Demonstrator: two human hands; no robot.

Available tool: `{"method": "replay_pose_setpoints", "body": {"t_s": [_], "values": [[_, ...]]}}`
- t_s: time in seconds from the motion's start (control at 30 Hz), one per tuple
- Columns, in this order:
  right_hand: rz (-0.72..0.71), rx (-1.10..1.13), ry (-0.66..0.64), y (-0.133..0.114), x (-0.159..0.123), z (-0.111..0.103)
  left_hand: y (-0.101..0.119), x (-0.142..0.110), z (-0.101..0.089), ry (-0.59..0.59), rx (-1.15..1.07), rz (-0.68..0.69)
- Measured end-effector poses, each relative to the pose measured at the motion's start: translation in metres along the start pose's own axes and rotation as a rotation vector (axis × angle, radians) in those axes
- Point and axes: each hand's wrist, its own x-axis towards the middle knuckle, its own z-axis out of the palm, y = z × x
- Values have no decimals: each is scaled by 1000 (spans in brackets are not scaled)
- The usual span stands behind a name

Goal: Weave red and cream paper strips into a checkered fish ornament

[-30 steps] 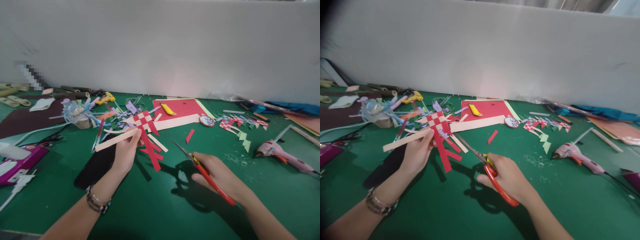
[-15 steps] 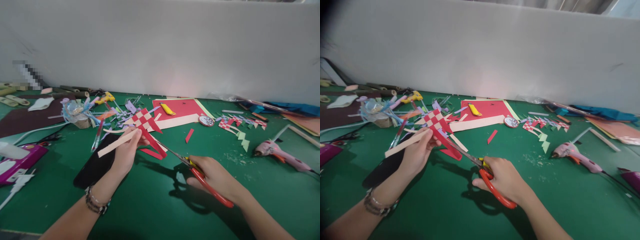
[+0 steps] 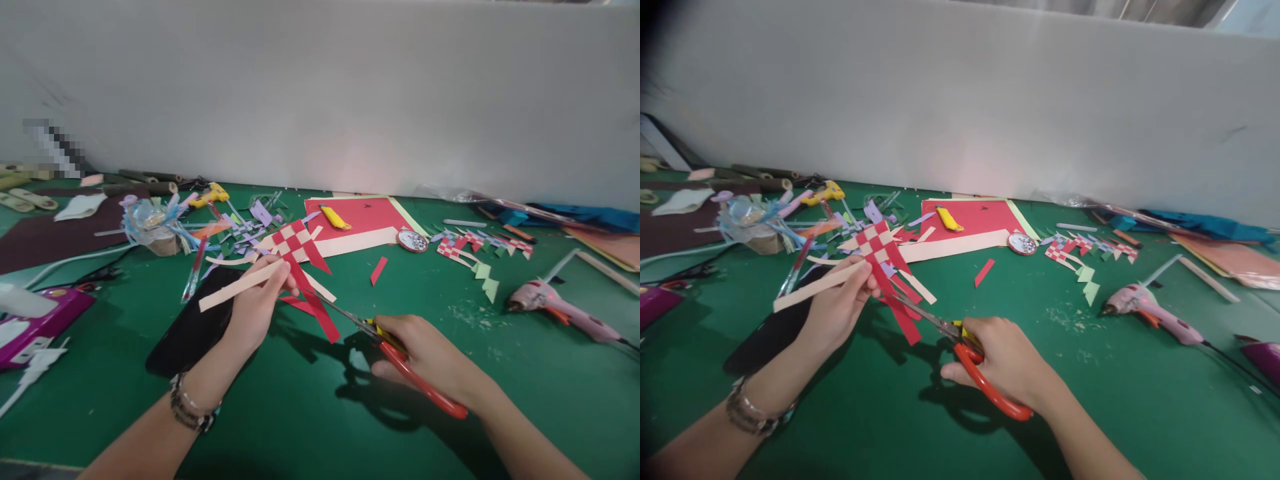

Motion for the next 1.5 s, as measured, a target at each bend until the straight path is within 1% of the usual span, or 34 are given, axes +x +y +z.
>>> {"method": "replay_pose_setpoints", "body": {"t_s": [0.23, 0.5, 0.73, 0.97, 1.27, 1.4, 1.5], "values": [[-16, 29, -8, 0, 0, 1, -1, -2, 2, -23, 47, 7], [-11, 33, 1, 0, 1, 1, -2, -3, 2, -36, 17, 5], [-10, 1, 16, 0, 1, 1, -1, -3, 2, -18, 27, -20], [26, -21, 24, 0, 2, 1, -4, -4, 0, -17, 54, -14], [42, 7, 27, 1, -1, 0, -6, -2, 1, -24, 55, -1], [51, 34, 18, 3, -1, 0, -5, -2, 2, -9, 40, 2], [53, 32, 21, 3, 0, 0, -5, 0, 1, 27, 16, -3]]}}
